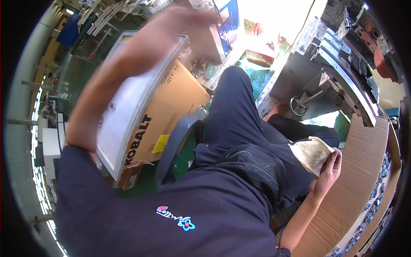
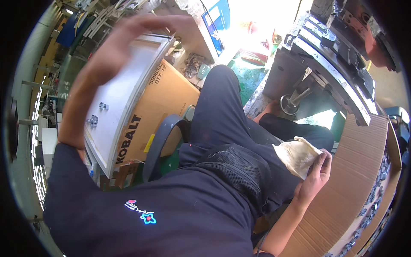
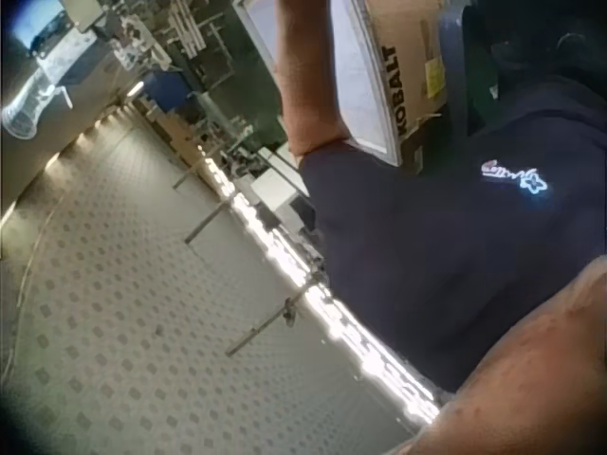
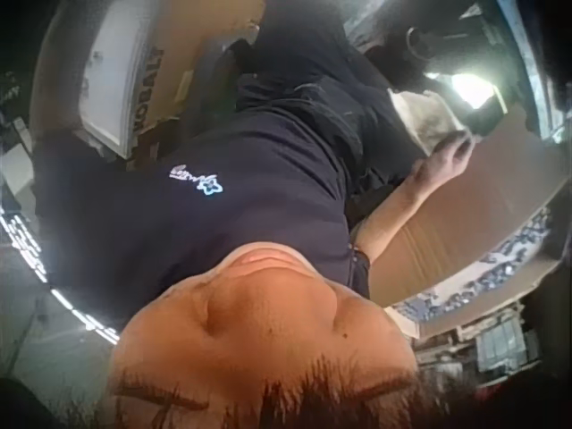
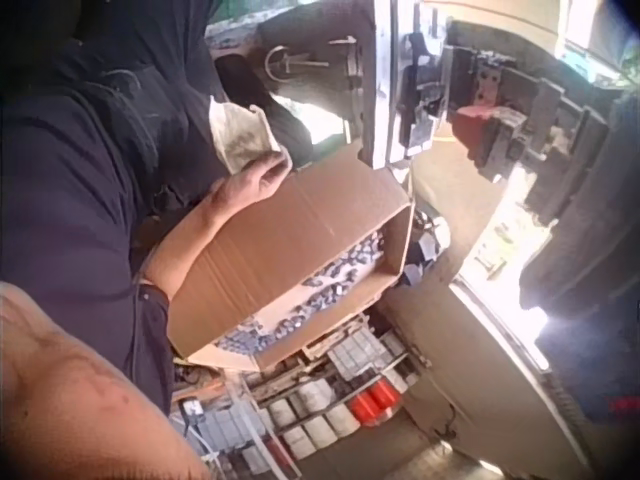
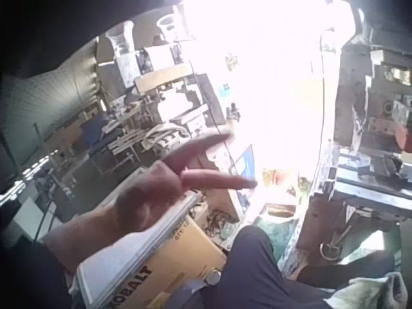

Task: The recorder is cleaning and inspecting a pad printing machine head using a cloth.

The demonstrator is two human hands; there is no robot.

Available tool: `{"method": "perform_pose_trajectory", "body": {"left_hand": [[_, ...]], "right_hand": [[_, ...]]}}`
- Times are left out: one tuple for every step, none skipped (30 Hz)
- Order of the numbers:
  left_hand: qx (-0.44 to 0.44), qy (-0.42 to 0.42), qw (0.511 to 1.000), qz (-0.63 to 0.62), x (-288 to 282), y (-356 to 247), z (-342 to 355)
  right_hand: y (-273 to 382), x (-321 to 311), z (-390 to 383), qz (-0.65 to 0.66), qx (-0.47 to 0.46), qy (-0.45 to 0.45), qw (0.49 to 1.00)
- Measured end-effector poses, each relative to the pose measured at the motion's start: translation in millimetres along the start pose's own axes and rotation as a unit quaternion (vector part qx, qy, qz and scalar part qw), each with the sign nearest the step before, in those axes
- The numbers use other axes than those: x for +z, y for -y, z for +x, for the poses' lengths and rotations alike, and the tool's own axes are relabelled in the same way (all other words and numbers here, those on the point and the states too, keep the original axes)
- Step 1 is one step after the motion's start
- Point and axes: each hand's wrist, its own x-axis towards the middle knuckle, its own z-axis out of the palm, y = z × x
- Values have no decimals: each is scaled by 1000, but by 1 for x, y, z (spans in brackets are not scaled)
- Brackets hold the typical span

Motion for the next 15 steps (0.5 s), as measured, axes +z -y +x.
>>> {"method": "perform_pose_trajectory", "body": {"left_hand": [[-6, -58, 993, 103, 33, -59, 45], [-24, -128, 972, 198, 67, -107, 38], [-33, -189, 938, 287, 87, -128, 34], [-46, -238, 895, 374, 91, -138, 26], [-132, -160, 914, 350, 44, -193, -8], [-211, -82, 919, 324, -5, -248, -27], [-221, -88, 916, 323, -3, -250, -32], [-220, -97, 921, 308, -2, -246, -28], [-218, -107, 925, 294, -3, -248, -22], [-216, -116, 928, 281, -5, -247, -21], [-207, -117, 929, 285, -4, -241, -20], [-197, -117, 929, 290, -3, -232, -22], [-182, -114, 932, 291, -5, -230, -20], [-168, -109, 935, 292, -3, -226, -16], [-160, -110, 938, 288, -1, -218, -15]], "right_hand": [[-4, -1, -3, -29, 16, -18, 999], [-10, 1, 7, -49, 24, -21, 998], [-17, 1, 8, -30, 45, -29, 998], [-17, -1, 4, -32, 51, -25, 998], [-14, -3, -2, -29, 24, -14, 999], [-9, -12, -2, -29, -8, -8, 1000], [-11, -17, 0, -4, -6, 2, 1000], [-16, -18, 2, 1, -10, 13, 1000], [-20, -19, 4, 3, 30, -14, 999], [-24, -20, 9, 4, 71, -43, 997], [-20, -19, 6, 7, 62, -19, 998], [-16, -16, 6, 7, 53, -2, 999], [-14, -15, 4, 2, 44, -15, 999], [-14, -14, 1, -3, 37, -28, 999], [-15, -12, 3, 1, 39, -31, 999]]}}
